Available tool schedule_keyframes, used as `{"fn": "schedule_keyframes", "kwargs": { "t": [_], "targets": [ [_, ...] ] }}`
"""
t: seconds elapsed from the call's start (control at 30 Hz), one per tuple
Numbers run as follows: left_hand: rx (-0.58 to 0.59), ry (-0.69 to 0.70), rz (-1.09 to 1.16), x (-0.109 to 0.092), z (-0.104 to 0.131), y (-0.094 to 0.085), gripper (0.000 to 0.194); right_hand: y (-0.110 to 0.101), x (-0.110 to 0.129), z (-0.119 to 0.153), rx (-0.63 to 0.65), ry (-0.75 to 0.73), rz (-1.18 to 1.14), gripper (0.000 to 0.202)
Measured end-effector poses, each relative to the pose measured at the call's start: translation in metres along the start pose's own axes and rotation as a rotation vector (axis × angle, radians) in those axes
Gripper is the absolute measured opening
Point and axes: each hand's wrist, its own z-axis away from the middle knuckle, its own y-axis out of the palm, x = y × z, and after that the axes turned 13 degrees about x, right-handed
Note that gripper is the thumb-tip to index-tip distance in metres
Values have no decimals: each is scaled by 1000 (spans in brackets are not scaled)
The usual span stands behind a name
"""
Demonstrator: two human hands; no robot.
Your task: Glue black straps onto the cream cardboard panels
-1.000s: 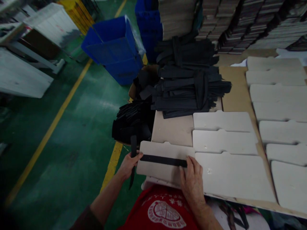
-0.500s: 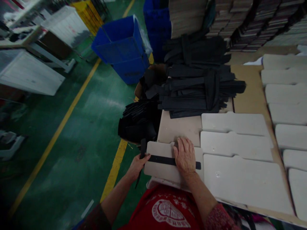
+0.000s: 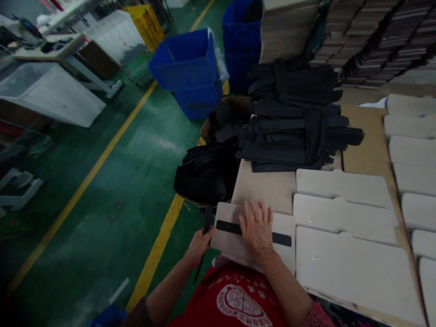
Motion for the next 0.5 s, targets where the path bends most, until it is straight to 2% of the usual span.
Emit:
{"fn": "schedule_keyframes", "kwargs": {
  "t": [0.07, 0.17, 0.3, 0.5],
  "targets": [
    [-8, 8, 18, 3, 3, 1, 48, 4, 21, -4, 50, -85, -21, 40],
    [5, 37, 59, 2, 4, 5, 49, 17, 41, -13, 99, -100, -29, 39],
    [18, 83, 107, -7, -5, 11, 51, 29, 43, -23, 137, -86, -37, 41],
    [23, 91, 161, -15, -19, 19, 52, 31, 43, -22, 153, -57, -86, 45]
  ]
}}
